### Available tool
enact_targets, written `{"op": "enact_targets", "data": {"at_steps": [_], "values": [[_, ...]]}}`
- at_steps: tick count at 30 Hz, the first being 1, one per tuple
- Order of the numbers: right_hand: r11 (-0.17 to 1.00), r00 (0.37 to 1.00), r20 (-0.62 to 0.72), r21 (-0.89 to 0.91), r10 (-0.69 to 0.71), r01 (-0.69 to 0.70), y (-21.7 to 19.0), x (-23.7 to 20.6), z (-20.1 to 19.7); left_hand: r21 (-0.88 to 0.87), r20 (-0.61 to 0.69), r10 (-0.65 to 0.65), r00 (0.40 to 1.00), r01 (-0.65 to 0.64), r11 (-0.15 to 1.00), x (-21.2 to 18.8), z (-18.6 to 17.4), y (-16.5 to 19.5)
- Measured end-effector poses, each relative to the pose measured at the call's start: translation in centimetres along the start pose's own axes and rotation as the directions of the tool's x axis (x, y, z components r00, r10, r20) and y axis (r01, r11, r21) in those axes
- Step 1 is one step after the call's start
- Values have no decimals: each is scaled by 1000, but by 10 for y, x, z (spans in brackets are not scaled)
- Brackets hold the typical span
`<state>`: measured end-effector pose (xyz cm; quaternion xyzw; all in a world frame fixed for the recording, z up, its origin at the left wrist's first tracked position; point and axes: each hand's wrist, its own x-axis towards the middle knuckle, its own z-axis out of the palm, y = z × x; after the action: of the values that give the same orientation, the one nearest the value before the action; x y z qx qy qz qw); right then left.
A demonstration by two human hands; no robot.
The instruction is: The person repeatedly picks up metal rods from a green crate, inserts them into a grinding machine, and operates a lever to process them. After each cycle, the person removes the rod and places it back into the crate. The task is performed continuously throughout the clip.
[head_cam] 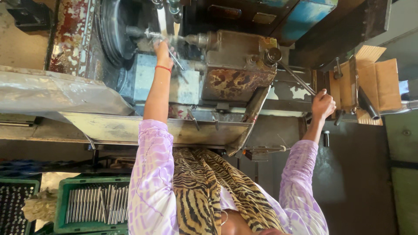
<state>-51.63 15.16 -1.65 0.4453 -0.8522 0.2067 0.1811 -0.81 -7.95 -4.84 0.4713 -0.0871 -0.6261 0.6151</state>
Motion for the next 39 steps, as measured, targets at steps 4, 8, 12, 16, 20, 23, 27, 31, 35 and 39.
{"op": "enact_targets", "data": {"at_steps": [4, 8, 12, 16, 20, 23, 27, 31, 35, 39], "values": [[1000, 1000, -2, 19, 17, -17, -1, -12, 0, -78, 108, 16, 994, -8, 997, -1, -3, 4], [997, 996, -46, -21, 77, -78, -2, -21, 2, -91, 88, -4, 996, 12, 996, 1, -4, 7], [1000, 991, -133, -8, 20, -21, -3, -11, 5, -84, 148, 8, 989, 5, 996, 5, -3, 3], [999, 993, -116, -20, 31, -34, -4, -2, 7, -53, 222, 86, 971, -76, 996, 7, 5, -2], [997, 989, -125, 21, 76, -74, -3, -2, 9, -74, 209, 123, 970, -109, 991, 3, 15, -4], [997, 988, -140, 37, 73, -68, -4, -3, 10, -152, 285, 142, 948, -101, 983, -2, 19, -1], [998, 987, -144, 27, 67, -64, -3, -1, 12, -175, 303, 136, 943, -85, 981, -1, 18, 0], [996, 986, -154, 72, 67, -57, -2, -2, 12, -191, 247, 105, 963, -58, 980, 5, 11, -4], [997, 985, -163, 63, 59, -49, -2, -3, 13, -235, 122, 69, 990, -38, 971, 10, 2, -6], [996, 982, -182, 75, 53, -40, -2, -3, 13, -257, 56, 131, 990, -112, 960, 12, -2, -4]]}}
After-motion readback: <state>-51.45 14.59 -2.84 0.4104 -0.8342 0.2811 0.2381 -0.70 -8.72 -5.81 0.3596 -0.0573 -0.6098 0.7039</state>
